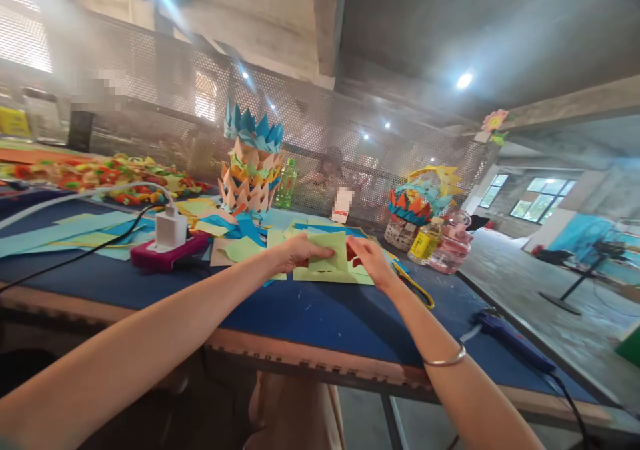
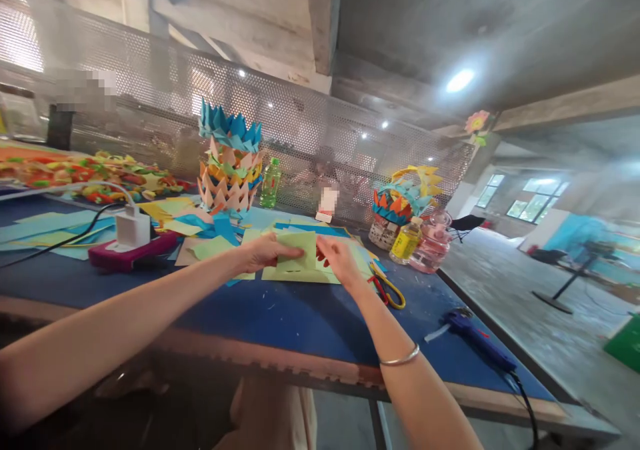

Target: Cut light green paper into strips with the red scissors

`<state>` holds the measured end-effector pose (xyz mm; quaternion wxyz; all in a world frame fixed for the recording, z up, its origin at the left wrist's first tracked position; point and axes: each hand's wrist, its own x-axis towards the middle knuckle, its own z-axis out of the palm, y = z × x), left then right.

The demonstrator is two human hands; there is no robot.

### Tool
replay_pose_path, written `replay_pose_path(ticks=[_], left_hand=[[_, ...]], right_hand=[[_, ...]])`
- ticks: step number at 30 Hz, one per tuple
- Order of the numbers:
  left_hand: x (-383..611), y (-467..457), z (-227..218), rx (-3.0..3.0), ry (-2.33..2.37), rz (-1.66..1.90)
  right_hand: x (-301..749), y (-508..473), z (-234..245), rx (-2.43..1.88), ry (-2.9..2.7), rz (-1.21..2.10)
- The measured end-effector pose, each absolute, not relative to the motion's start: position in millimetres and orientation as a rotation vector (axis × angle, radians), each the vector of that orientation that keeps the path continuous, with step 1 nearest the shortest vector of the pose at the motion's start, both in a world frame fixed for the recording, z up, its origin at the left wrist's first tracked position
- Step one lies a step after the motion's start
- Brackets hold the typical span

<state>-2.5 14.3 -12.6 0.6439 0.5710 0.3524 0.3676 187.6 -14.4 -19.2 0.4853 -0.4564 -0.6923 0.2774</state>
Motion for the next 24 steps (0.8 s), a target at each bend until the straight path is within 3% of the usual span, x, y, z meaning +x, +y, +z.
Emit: replay_pose_path(ticks=[5,14,24], left_hand=[[-3.1,15.4,-12.7,1.348,0.723,0.749],[-11.8,22.8,-9.9,1.517,0.796,0.679],[-12.0,27.3,-3.6,1.641,0.735,0.983]], right_hand=[[186.9,-17.7,-19.2,-1.089,-1.867,0.438],[202.0,-5.0,-23.5,-1.138,-1.614,0.286],[195.9,-16.0,-17.6,-1.171,-1.844,0.170]])
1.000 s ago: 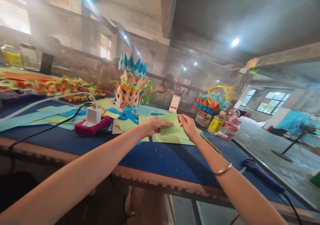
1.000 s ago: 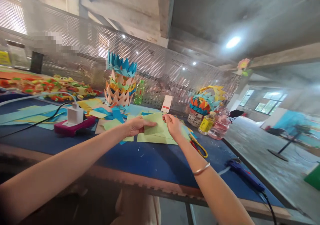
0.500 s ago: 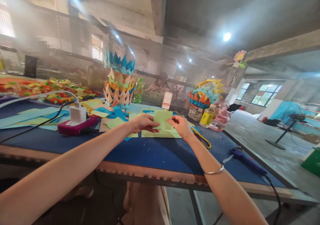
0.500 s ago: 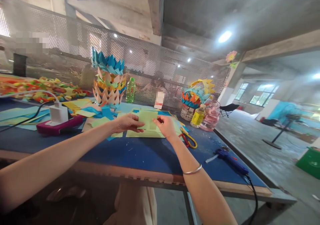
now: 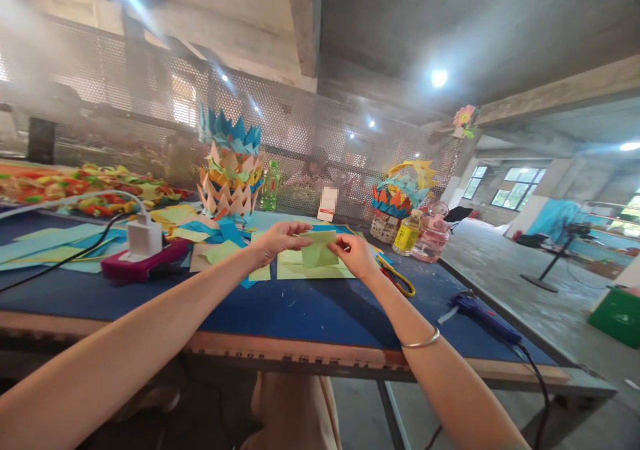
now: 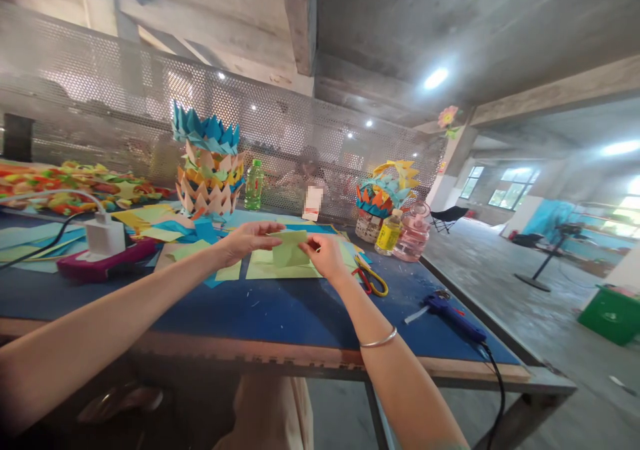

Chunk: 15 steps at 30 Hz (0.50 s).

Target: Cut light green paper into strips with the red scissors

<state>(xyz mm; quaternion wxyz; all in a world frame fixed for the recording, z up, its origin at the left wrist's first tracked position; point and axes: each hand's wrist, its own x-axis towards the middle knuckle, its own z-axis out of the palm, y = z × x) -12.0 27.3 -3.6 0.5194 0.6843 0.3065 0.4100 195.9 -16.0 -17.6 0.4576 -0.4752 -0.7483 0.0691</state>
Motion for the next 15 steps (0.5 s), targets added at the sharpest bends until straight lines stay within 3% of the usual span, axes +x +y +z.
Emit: replay_pose_path(ticks=[7,15], left_hand=[[-9.6,25.6,-6.2,1.843,0.827,0.815],[-7.5,18.7,1.9,1.299,0.736,1.009]], right_hand=[[187.0,-16.1,-20.7,-1.060,-1.887,0.338],[183.0,-12.0,-29.3,-1.106,-1.826,0.594]])
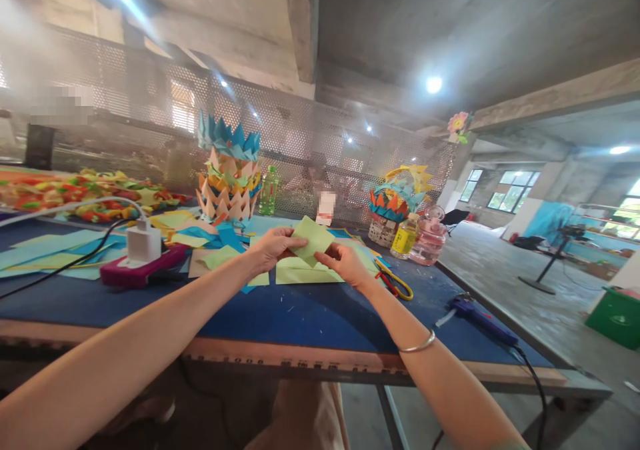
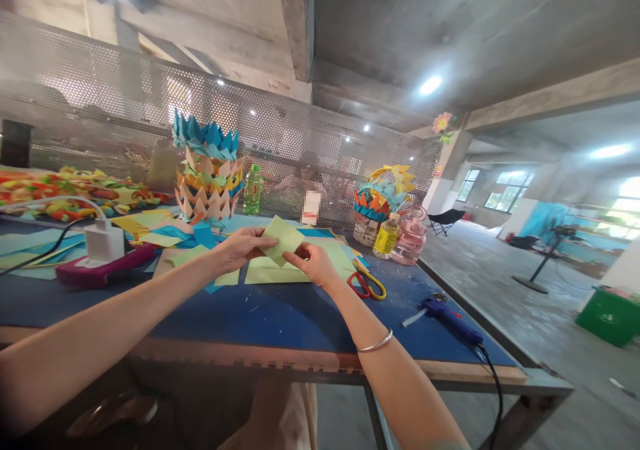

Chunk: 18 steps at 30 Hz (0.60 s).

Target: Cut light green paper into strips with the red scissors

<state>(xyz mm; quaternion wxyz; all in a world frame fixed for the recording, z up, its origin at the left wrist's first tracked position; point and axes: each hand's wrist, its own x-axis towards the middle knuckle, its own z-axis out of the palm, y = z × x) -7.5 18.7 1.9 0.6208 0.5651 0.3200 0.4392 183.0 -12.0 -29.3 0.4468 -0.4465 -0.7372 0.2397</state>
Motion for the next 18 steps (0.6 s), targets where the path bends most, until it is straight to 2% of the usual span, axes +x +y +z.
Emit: replay_pose_path(ticks=[8,18], left_hand=[[-4.3,15.5,-3.1,1.214,0.659,0.903],[-1.3,9.7,-6.5,1.260,0.728,0.932]], right_hand=[[183.1,-9.4,-27.8,-1.018,-1.624,0.634],[182.7,-9.6,-28.4,-1.041,-1.710,0.538]])
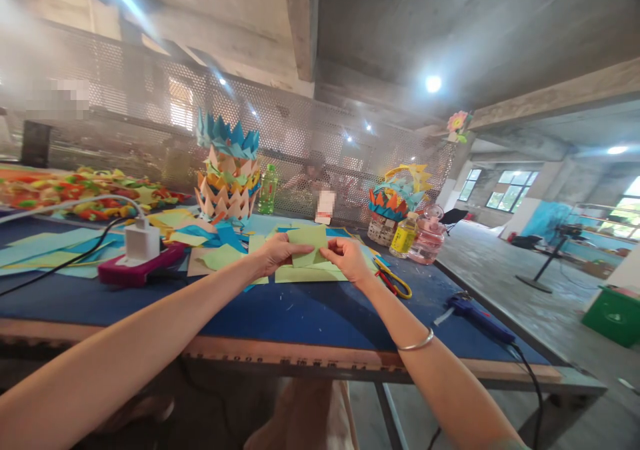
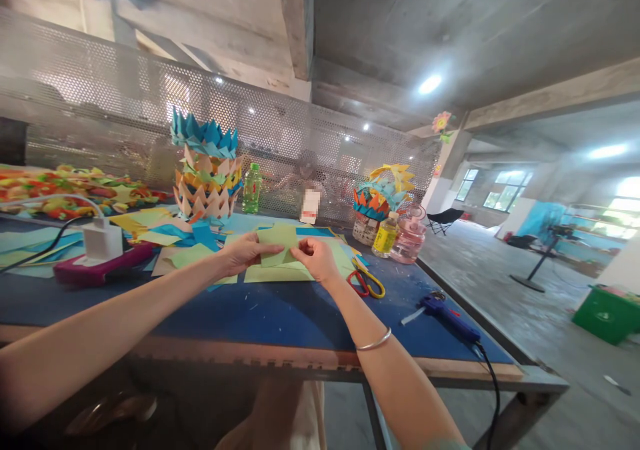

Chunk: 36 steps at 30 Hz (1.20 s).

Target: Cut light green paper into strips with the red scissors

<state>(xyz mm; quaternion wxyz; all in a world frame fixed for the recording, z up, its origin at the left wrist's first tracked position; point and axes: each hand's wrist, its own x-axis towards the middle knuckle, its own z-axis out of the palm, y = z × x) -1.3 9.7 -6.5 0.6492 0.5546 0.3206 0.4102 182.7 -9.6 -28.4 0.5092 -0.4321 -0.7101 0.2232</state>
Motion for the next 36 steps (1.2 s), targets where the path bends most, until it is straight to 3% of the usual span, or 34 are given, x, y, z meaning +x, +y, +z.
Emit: replay_pose_path(ticks=[5,9,13,27,33,36], left_hand=[[-2.9,13.8,-7.9,1.231,0.805,0.984],[-4.6,20.5,-7.1,1.180,0.895,1.060],[-4.7,22.4,-4.6,1.143,0.918,1.102],[-6.4,24.8,-3.2,1.140,0.919,1.128],[-8.1,25.8,-2.0,1.127,0.920,1.146],[-7.8,22.9,0.2,1.110,0.936,1.150]], right_hand=[[202.5,-16.7,-10.7,-1.321,-1.892,0.279],[252.8,-29.2,3.1,-2.183,-1.831,-0.250],[295.7,-38.3,-2.2,-2.488,-1.786,-0.091],[286.1,-39.2,-8.6,-2.494,-1.811,0.090],[278.1,-40.6,-5.3,-2.492,-1.566,-0.206],[273.7,-37.0,-2.7,-2.259,-1.422,-0.344]])
